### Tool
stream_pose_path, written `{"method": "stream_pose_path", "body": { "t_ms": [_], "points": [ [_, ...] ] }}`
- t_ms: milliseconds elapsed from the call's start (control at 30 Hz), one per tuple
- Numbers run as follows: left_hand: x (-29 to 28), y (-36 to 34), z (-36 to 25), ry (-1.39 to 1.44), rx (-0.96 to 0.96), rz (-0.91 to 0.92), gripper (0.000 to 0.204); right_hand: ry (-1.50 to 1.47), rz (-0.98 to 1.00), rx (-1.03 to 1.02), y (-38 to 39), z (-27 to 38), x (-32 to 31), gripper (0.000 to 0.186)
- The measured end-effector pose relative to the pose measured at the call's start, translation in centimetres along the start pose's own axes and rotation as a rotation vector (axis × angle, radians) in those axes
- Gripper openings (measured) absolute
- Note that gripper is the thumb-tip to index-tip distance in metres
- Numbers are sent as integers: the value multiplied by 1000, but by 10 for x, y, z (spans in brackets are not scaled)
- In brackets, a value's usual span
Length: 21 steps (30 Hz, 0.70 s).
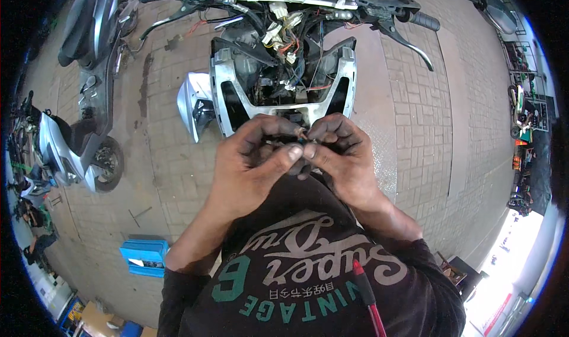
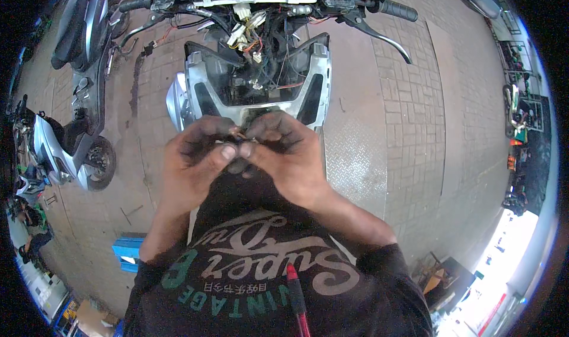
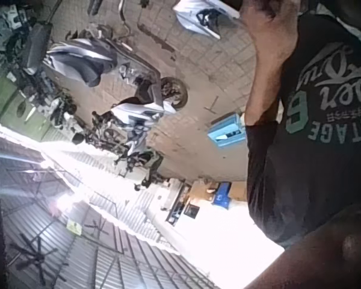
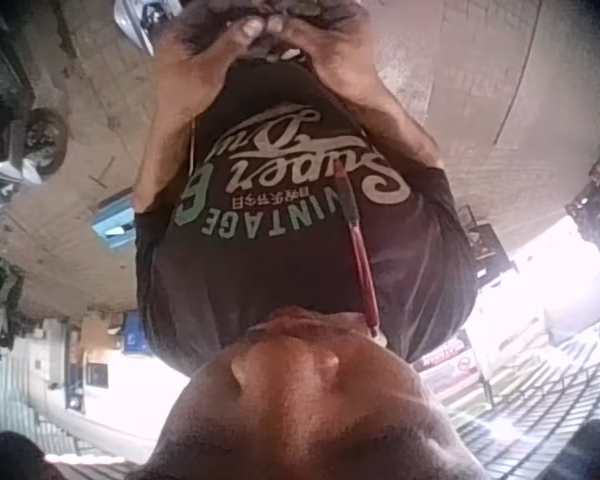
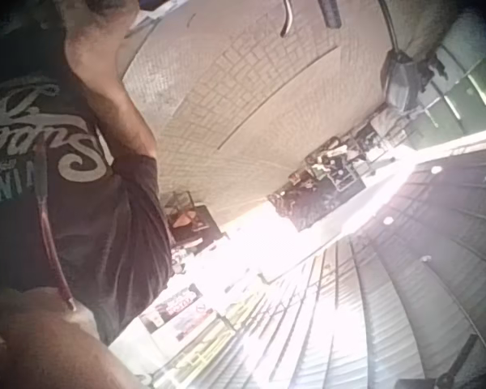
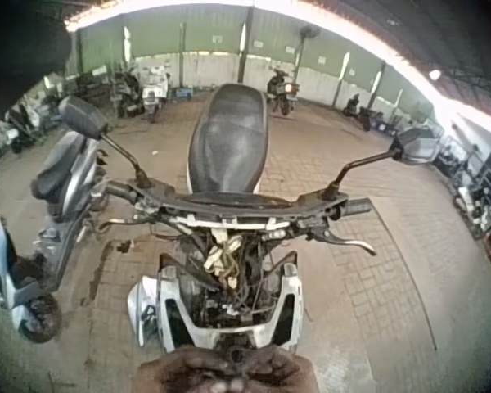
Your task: The person repairs electrical wiring on a motorcycle by stripping wire insulation with pliers, connecting wires by hand, and securing the connections with electrical tape.
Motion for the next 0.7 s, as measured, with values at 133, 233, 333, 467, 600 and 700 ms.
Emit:
{"method": "stream_pose_path", "body": {
  "t_ms": [133,233,333,467,600,700],
  "points": [
    [7,-1,-3,102,7,24,14,-47,-11,-89,5,10,3,21],
    [1,-4,-2,19,70,-10,12,-52,-41,-77,8,12,3,18],
    [-1,-3,-21,-299,301,-44,12,134,-56,-105,8,15,4,15],
    [9,2,-40,-564,492,-36,13,436,-24,-199,2,23,0,13],
    [6,-3,-25,-321,346,-19,11,12,11,5,3,6,-2,12],
    [3,-3,-18,-175,263,-48,12,-331,36,120,4,-5,5,12]
  ]
}}
Point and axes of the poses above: each hand's wrist, its own y-axis away from the middle knuckle, its own x-axis out of the palm, z = x × y, the point moved 10 cm from there along -y, towards the middle knuckle, and after that the axes turned 10 degrees about -z, right-handed, at the moved point
